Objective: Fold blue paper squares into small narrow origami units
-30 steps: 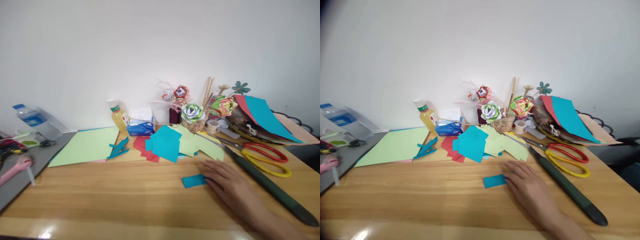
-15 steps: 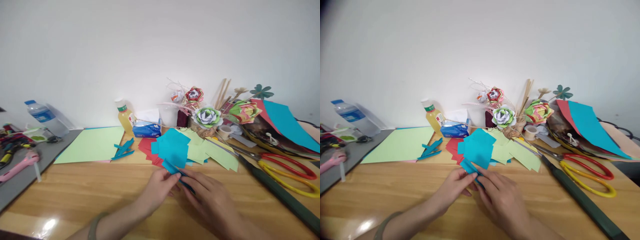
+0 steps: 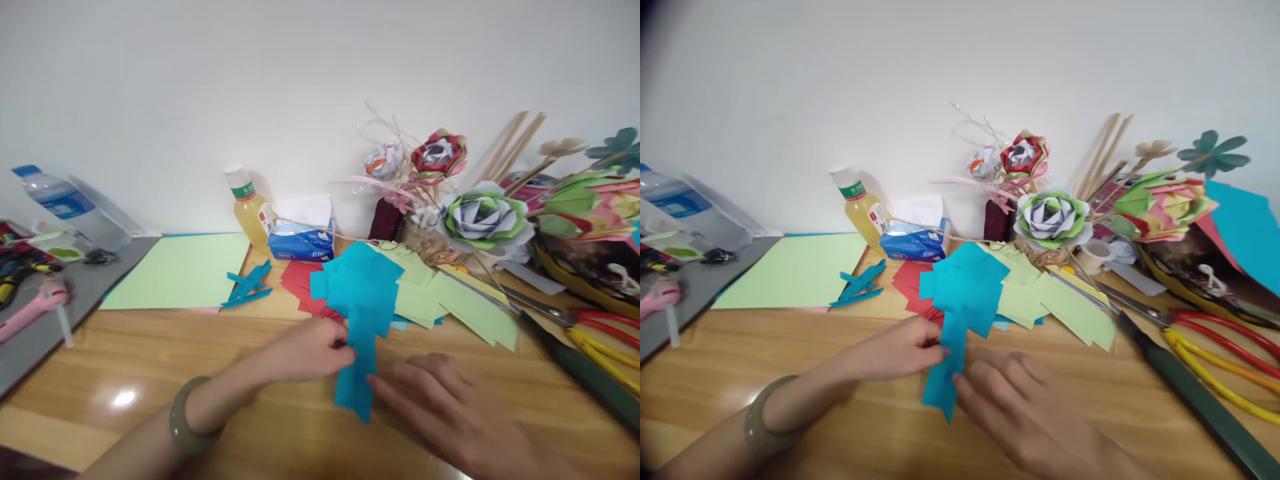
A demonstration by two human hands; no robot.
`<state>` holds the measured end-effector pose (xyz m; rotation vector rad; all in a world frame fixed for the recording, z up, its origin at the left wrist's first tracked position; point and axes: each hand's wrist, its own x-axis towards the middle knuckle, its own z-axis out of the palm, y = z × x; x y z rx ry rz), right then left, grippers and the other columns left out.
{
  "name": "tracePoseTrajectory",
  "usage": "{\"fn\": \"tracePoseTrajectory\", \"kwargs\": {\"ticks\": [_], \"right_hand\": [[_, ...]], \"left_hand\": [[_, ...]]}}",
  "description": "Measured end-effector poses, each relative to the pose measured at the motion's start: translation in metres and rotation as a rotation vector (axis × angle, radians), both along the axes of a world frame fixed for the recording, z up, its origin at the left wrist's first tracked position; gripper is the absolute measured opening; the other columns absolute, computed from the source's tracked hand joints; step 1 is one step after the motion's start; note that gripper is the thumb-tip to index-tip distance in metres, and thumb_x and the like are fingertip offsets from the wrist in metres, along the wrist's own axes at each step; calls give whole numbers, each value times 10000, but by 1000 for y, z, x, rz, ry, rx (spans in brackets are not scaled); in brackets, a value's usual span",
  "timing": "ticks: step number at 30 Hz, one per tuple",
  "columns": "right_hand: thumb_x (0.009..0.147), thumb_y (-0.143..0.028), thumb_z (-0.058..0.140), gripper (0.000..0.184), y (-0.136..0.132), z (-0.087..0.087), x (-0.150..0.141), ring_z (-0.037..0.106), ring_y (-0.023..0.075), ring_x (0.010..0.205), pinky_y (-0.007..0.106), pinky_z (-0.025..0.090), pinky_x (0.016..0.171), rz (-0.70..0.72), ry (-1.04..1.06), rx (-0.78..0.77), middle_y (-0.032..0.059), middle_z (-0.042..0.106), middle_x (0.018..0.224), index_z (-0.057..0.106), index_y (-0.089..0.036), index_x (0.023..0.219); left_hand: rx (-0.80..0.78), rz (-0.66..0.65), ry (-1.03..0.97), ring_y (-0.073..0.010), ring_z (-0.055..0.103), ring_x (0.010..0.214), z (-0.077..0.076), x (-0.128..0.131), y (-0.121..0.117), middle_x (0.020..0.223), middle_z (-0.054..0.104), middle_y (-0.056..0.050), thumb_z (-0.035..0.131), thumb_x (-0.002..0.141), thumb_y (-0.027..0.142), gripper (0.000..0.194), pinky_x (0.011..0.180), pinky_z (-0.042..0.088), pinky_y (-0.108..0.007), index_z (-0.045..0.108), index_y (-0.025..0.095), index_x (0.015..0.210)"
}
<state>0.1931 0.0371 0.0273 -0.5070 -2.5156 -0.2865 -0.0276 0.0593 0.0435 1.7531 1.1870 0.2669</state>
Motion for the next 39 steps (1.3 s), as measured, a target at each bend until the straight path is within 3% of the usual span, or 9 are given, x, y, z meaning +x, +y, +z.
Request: {"fn": "tracePoseTrajectory", "kwargs": {"ticks": [5, 8, 11, 14, 16, 23, 27, 33, 39], "right_hand": [[960, -80, 207, 453, -2, 4, -12, 572, 138, 815, 283, 386, 743, 136, -6, 53, -10, 690, 838, 640, -194, 887], [945, -58, 174, 491, -2, 1, -17, 573, 163, 719, 318, 380, 694, 81, -45, -7, 14, 681, 775, 632, -198, 836], [943, -82, 221, 432, 0, -6, -20, 556, 172, 657, 323, 383, 639, 22, -73, -119, 39, 646, 719, 626, -179, 825], [953, -116, 247, 393, 2, -12, -20, 550, 178, 677, 320, 400, 624, -3, -110, -205, 54, 622, 726, 619, -156, 832], [957, -127, 252, 379, 4, -16, -18, 552, 190, 720, 329, 412, 634, -12, -96, -226, 65, 618, 753, 611, -145, 839], [889, -130, 464, 156, 4, -22, -18, 532, 180, 721, 318, 412, 617, -35, -19, -280, 39, 616, 778, 596, -162, 814], [876, -152, 501, 122, 4, -21, -23, 516, 166, 673, 303, 402, 584, -38, 2, -355, 18, 589, 710, 597, -177, 806], [883, -170, 468, 150, 8, -17, -28, 521, 164, 684, 286, 402, 564, -105, 28, -629, 22, 554, 714, 570, -200, 778], [851, -164, 454, 135, 6, -15, -34, 524, 173, 665, 286, 415, 530, -204, 52, -699, 28, 541, 719, 524, -205, 743]], "left_hand": [[117, -103, 97, -95, 362, 485, 0, 2, 6, 524, 412, 59, 577, 743, 238, 241, 468, 213, -240, 432, 174, 560], [254, 8, 136, -129, 490, 626, -1, 2, -2, 711, 550, 32, 624, 774, 316, 164, 530, 300, -227, 536, 180, 802], [627, 56, 160, -129, 529, 697, -5, -4, -19, 850, 585, -2, 540, 859, 247, 85, 592, 365, -228, 539, 178, 908], [1049, -131, 206, -124, 489, 620, -14, -13, -36, 737, 566, 13, 410, 910, 136, 181, 517, 330, -232, 551, 184, 807], [1187, -237, 275, -130, 471, 604, -20, -17, -42, 708, 557, 18, 429, 914, 137, 173, 488, 311, -246, 560, 182, 811], [1112, -374, 514, -153, 475, 667, -30, -20, -44, 739, 525, -5, 477, 897, 152, 98, 516, 362, -273, 564, 142, 940], [1134, -330, 459, -150, 446, 656, -32, -20, -46, 733, 518, -3, 445, 902, 141, 130, 508, 339, -286, 570, 145, 865], [1171, -317, 381, -153, 436, 667, -32, -19, -49, 735, 526, -7, 463, 850, 115, 197, 506, 320, -295, 520, 167, 669], [1183, -385, 428, -153, 435, 662, -30, -20, -51, 791, 543, -30, 483, 828, 152, 130, 503, 314, -297, 570, 152, 731]]}}
